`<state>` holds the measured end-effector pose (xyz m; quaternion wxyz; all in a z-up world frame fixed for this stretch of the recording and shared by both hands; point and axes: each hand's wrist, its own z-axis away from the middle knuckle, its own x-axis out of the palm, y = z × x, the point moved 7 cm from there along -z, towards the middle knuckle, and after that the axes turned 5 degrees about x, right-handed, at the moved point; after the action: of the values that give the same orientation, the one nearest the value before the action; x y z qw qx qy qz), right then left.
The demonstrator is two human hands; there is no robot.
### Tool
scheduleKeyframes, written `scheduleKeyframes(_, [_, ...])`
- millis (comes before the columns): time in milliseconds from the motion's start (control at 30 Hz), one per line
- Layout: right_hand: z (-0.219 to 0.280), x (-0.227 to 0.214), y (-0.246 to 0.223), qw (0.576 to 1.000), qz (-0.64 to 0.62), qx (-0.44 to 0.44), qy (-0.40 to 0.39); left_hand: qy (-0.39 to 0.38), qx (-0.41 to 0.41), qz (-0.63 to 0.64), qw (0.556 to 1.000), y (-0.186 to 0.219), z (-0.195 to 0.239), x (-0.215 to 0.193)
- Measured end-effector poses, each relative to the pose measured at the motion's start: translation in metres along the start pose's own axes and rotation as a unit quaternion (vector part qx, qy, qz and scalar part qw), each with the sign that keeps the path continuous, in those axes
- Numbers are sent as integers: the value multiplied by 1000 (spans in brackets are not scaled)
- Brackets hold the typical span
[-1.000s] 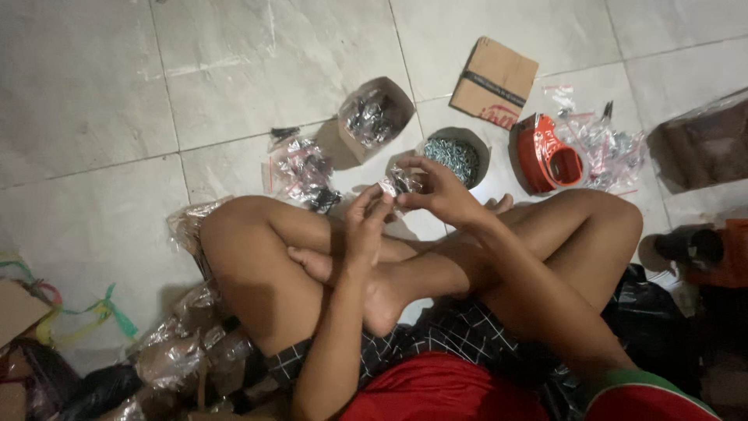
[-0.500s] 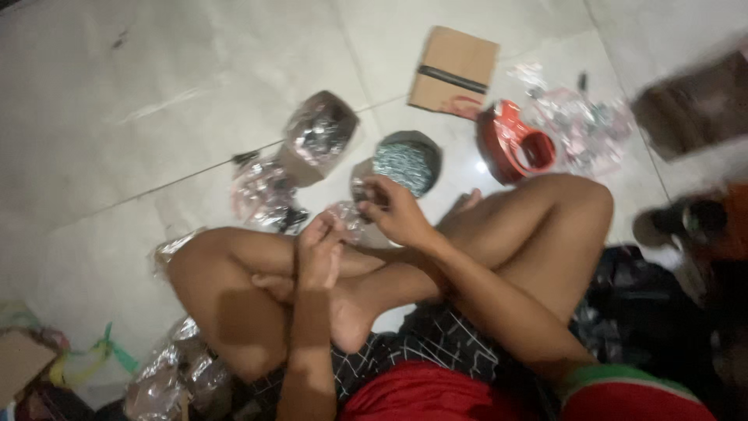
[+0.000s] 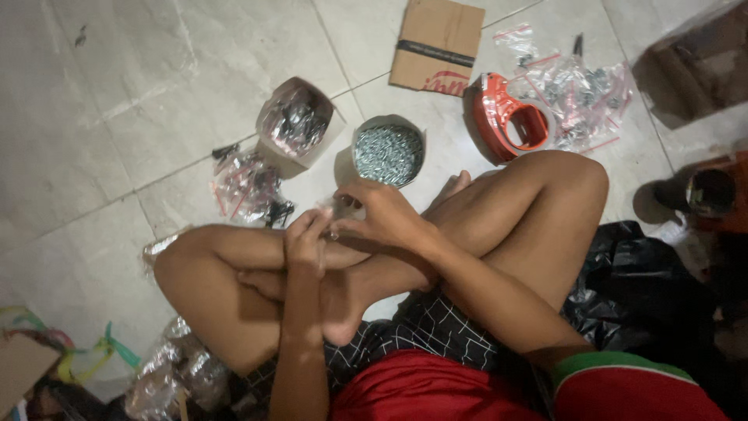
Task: The person sits on the floor and sorts small metal hardware items, such as screws and bolts, from plastic bags into a container. They handle the items by hand, picking them up and placing them into a pile.
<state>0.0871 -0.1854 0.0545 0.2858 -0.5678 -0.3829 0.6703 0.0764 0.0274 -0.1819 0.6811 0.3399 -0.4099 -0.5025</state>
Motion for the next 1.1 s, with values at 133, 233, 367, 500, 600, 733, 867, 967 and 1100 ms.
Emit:
scheduleKeyframes(133, [-5,19,8,999,-17,-26,-13,-61,25,-42,997,16,16,25])
scheduleKeyframes(233, [-10,37,20,994,-90,-44,-48,-58,15,64,996,49,33,47])
scheduleKeyframes(367, [-8,31,17,992,-103,-31,-66,-106,-61,106,987,22,25,42])
scheduleKeyframes(500, [-2,32,13,991,-85,55,-83,-132,-24,13,991,31,28,46])
scheduleKeyframes(600, [-3,37,34,995,-64,60,-36,-130,49,-44,989,50,31,54])
scheduleKeyframes(733, [-2,25,60,995,36,56,69,-68,181,-206,959,100,58,53])
scheduleKeyframes(867, [-6,33,60,980,165,16,107,17,301,-303,904,105,59,60])
scheduleKeyframes(967, [-11,53,68,981,168,89,47,31,315,-306,898,105,60,60])
scheduleKeyframes(1100, [-5,66,83,978,148,144,9,59,365,-367,854,116,71,60])
